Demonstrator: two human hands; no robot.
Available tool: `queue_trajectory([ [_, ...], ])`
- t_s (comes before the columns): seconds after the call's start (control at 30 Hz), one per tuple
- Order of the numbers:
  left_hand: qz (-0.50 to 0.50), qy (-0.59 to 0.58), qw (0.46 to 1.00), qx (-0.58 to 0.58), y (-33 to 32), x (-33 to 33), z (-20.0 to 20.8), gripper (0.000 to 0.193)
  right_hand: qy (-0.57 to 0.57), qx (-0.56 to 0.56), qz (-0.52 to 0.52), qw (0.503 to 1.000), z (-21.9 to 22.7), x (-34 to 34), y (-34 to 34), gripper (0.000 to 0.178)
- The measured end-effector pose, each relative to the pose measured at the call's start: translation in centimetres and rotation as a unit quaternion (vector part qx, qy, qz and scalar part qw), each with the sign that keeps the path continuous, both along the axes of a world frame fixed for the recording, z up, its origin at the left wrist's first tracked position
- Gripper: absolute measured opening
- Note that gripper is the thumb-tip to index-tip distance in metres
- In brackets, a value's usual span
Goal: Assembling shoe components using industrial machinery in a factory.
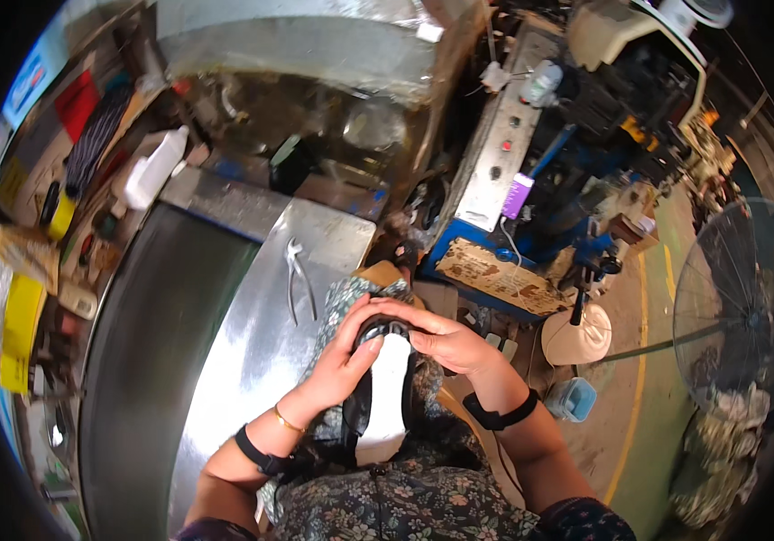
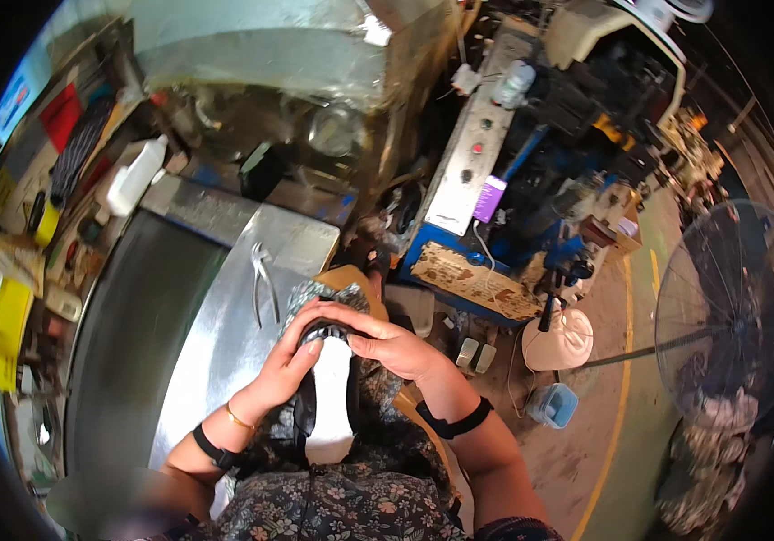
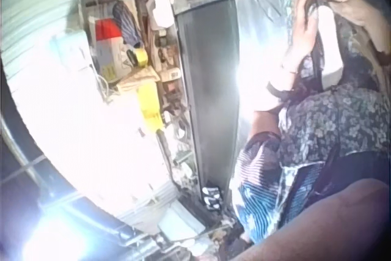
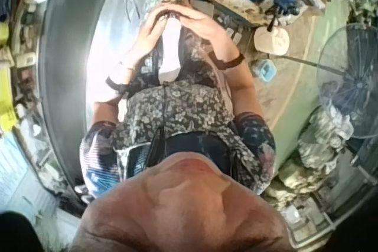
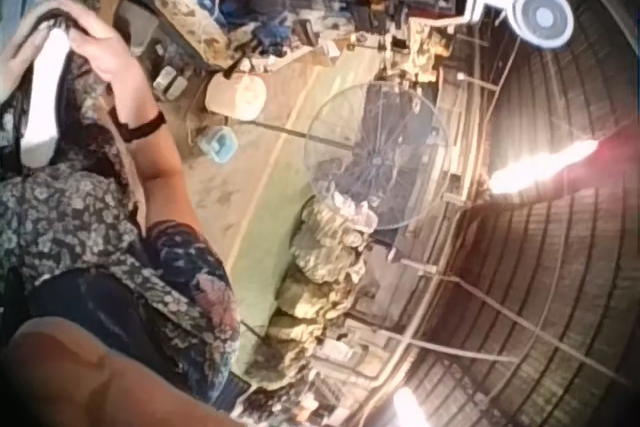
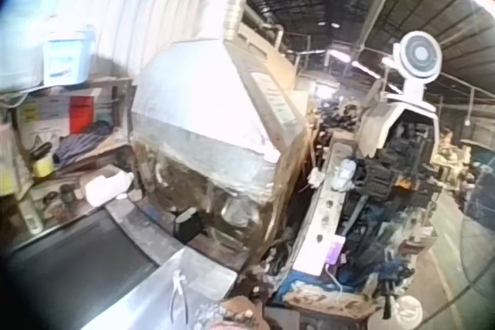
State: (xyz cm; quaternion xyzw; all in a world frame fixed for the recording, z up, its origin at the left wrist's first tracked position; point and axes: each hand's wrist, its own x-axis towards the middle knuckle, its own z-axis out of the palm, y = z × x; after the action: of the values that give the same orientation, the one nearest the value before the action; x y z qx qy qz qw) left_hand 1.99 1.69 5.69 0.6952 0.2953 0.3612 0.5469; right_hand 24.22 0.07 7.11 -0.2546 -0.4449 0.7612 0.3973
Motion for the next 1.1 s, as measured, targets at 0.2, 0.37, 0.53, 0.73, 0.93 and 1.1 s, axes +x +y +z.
queue_trajectory([
  [0.2,-0.040,-0.004,0.997,-0.068,0.9,-1.4,0.0,0.102,-0.318,0.217,-0.199,0.901,0.4,-4.4,-1.8,0.051],
  [0.37,-0.073,-0.002,0.993,-0.098,-0.1,-1.7,0.8,0.119,-0.183,0.142,-0.104,0.967,0.0,-2.7,-1.7,0.064],
  [0.53,-0.044,0.034,0.991,-0.125,-0.4,-3.1,1.8,0.122,-0.196,0.143,-0.065,0.968,1.2,-3.0,-1.0,0.072],
  [0.73,-0.007,-0.074,0.860,-0.505,3.6,-13.6,5.5,0.095,-0.326,0.478,0.013,0.815,6.2,-11.9,-4.6,0.090],
  [0.93,0.177,0.167,0.882,-0.404,-1.9,-20.1,7.7,0.062,-0.141,0.303,0.064,0.941,1.7,-13.4,-1.3,0.030],
  [1.1,0.305,0.061,0.928,-0.202,1.4,-21.7,16.4,0.066,-0.301,0.276,-0.251,0.877,-5.0,-8.8,3.6,0.017],
])
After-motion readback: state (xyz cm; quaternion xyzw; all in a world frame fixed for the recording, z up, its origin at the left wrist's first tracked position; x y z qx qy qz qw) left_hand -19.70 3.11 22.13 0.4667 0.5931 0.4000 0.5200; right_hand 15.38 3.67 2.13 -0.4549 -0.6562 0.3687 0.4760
